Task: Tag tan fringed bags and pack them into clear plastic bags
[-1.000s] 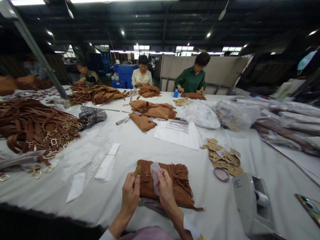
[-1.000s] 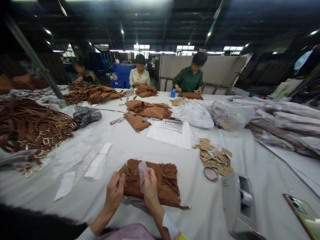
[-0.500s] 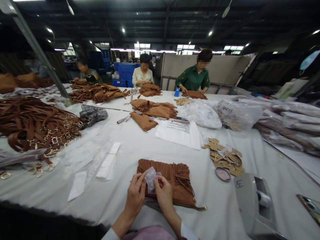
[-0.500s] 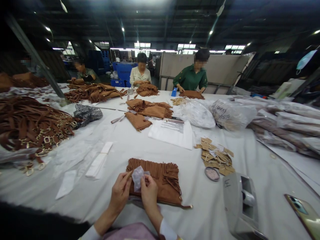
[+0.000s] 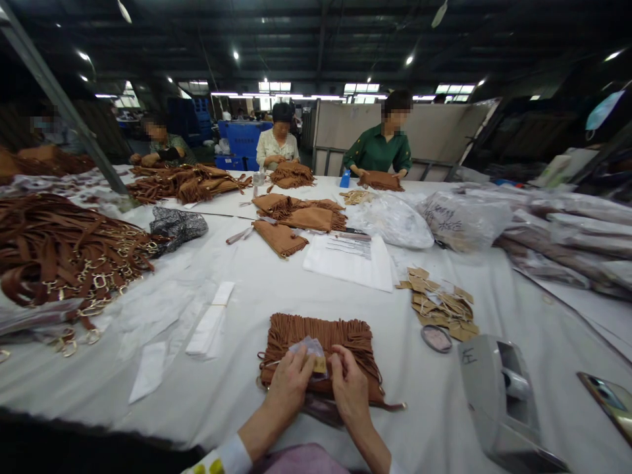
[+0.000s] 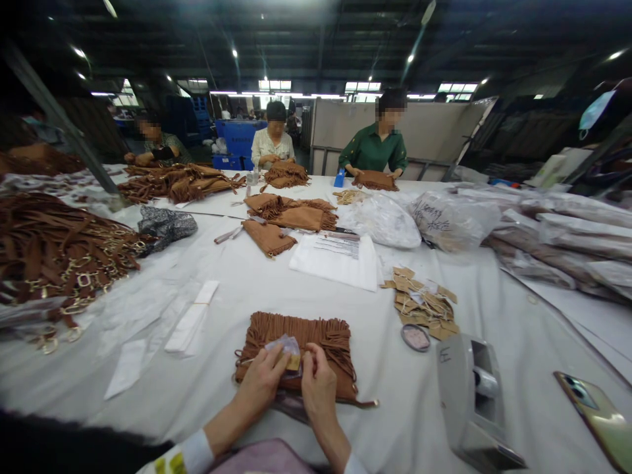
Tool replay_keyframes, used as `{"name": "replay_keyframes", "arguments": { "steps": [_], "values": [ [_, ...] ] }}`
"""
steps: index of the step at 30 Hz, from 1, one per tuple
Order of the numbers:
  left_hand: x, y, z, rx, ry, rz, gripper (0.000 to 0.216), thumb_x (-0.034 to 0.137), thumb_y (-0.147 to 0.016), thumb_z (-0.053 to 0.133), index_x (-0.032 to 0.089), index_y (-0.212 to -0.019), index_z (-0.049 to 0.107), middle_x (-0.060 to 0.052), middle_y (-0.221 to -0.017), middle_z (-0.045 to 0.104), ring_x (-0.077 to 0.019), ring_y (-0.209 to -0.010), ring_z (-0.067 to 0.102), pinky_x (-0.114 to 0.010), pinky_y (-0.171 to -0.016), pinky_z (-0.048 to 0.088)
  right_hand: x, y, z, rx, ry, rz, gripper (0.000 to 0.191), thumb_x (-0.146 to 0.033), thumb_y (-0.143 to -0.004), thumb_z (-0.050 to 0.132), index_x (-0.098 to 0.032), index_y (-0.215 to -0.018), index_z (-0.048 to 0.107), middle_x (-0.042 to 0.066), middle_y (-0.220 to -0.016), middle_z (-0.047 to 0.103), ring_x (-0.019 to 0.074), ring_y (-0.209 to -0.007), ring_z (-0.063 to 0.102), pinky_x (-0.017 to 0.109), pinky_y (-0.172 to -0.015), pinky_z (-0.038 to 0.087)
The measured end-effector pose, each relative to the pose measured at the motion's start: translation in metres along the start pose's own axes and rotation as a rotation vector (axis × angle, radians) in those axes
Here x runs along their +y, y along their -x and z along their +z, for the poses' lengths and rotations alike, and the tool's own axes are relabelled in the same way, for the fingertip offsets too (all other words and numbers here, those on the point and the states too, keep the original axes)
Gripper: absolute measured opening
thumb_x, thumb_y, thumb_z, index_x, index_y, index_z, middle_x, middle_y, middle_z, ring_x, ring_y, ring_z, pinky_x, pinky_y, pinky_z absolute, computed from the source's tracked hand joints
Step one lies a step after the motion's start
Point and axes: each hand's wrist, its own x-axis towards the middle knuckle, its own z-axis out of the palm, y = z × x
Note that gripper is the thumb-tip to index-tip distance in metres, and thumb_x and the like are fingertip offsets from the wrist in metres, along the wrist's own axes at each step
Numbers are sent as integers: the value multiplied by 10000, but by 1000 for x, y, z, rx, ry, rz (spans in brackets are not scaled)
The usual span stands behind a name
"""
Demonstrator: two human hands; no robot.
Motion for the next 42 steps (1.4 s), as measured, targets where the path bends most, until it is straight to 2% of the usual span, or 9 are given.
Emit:
{"name": "replay_keyframes", "arguments": {
  "steps": [3,10,15,18,23,27,31,37,42],
  "values": [
    [7,-3,4,0,17,6,471,28,-829,377,142,-1259,529,-146,-1244,573,-240,-983,552,-406,-898,492,7,5,-10,22,149,-235,288,-368,-910,432,-184,-1000,634,96,-973,696,212,-895,660,348,-818,534],
    [4,0,-19,10,179,-11,425,277,-901,474,198,-1319,488,-131,-1313,525,-262,-1023,535,-444,-913,477,28,11,-1,-115,330,-491,246,-259,-928,443,-218,-1108,605,98,-1078,634,214,-1012,610,390,-899,527],
    [-30,13,-25,210,247,-324,474,321,-931,440,203,-1389,406,-158,-1402,434,-290,-1193,454,-498,-970,419,34,11,2,-132,372,-495,249,-239,-918,464,-222,-1124,604,102,-1101,614,221,-1029,601,394,-891,538],
    [-42,20,-22,218,253,-429,566,373,-937,421,199,-1457,280,-185,-1458,356,-318,-1293,371,-540,-994,384,32,12,0,-124,364,-485,256,-220,-914,467,-221,-1131,600,108,-1109,608,226,-1035,596,406,-893,537],
    [-27,23,-18,66,141,-152,719,498,-815,599,345,-1446,293,-140,-1570,135,-407,-1364,251,-644,-1026,279,24,18,-6,-138,329,-459,294,-164,-883,472,-231,-1140,599,98,-1101,616,223,-1023,602,399,-888,541],
    [-18,23,-7,-33,69,44,846,512,-670,744,438,-1406,333,-81,-1557,234,-425,-1365,245,-671,-1065,168,25,27,-18,-92,325,-458,294,-159,-878,468,-234,-1127,606,94,-1099,623,220,-1026,602,393,-885,543],
    [-20,25,11,-86,58,96,882,460,-636,774,466,-1396,326,-51,-1517,340,-401,-1340,307,-657,-1074,156,41,21,-53,101,441,-409,309,-209,-907,458,-239,-1186,589,103,-1131,620,237,-1068,574,438,-914,513],
    [-23,27,20,-59,69,38,914,456,-576,809,424,-1384,384,-96,-1498,369,-417,-1344,306,-667,-1073,147,84,-40,-153,480,843,-236,420,-348,-930,369,-81,-1118,633,198,-1058,628,287,-986,558,481,-879,481],
    [-43,26,28,109,157,-205,781,517,-802,592,360,-1468,217,-127,-1512,333,-390,-1362,311,-672,-1057,238,115,-88,-196,486,1266,-165,431,-339,-900,356,-122,-1087,677,235,-1141,594,359,-1035,539,463,-739,485]
  ]
}}
